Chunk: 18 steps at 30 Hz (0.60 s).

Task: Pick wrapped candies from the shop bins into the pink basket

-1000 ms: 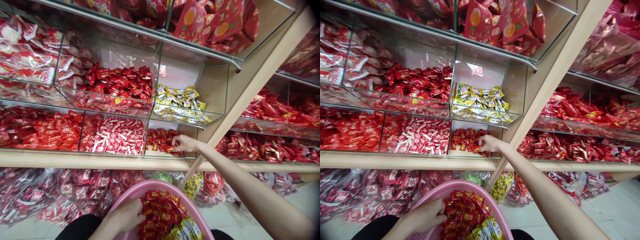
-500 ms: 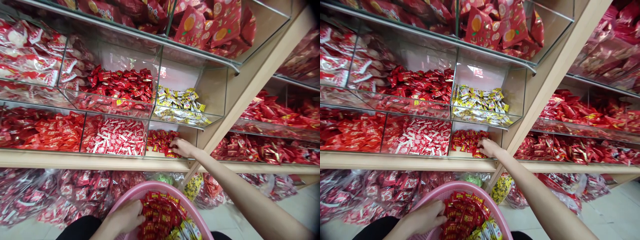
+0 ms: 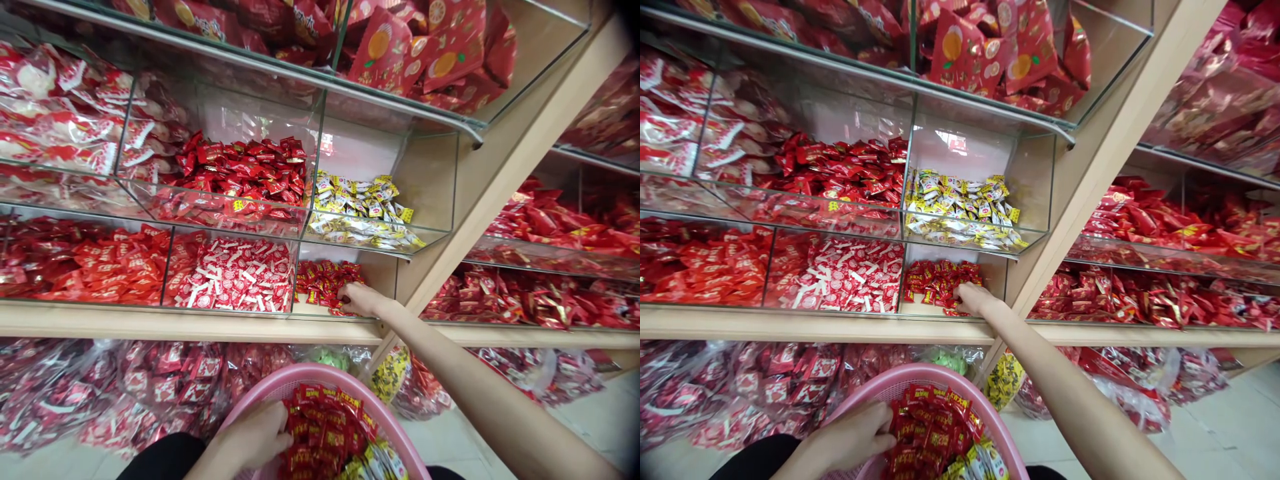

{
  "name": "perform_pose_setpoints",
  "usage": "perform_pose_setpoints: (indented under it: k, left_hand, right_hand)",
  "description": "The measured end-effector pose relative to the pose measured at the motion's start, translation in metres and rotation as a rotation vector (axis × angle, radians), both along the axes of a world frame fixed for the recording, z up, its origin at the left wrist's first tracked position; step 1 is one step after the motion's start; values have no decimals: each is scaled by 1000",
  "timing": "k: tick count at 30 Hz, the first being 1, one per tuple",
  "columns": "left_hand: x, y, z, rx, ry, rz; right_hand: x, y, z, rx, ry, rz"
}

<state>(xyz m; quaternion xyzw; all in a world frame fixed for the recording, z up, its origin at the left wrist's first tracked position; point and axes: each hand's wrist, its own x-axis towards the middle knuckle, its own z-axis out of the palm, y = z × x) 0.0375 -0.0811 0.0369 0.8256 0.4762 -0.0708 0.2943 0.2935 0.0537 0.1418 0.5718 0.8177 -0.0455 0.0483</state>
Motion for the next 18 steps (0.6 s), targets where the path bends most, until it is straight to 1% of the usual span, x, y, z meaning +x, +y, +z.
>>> perform_pose_setpoints:
  k: [6, 11, 15, 18]
  left_hand:
    - [1, -1, 4, 8, 16, -8]
    - [3, -2, 9, -10, 19, -6]
    - [2, -3, 11, -5, 16, 1]
    - [1, -2, 11, -5, 7, -4]
  right_hand:
    - [8, 0, -1, -50, 103, -24]
    - [6, -2, -4, -81, 191, -73]
    - [5, -3, 4, -107, 292, -89]
    - [3, -5, 10, -210, 451, -94]
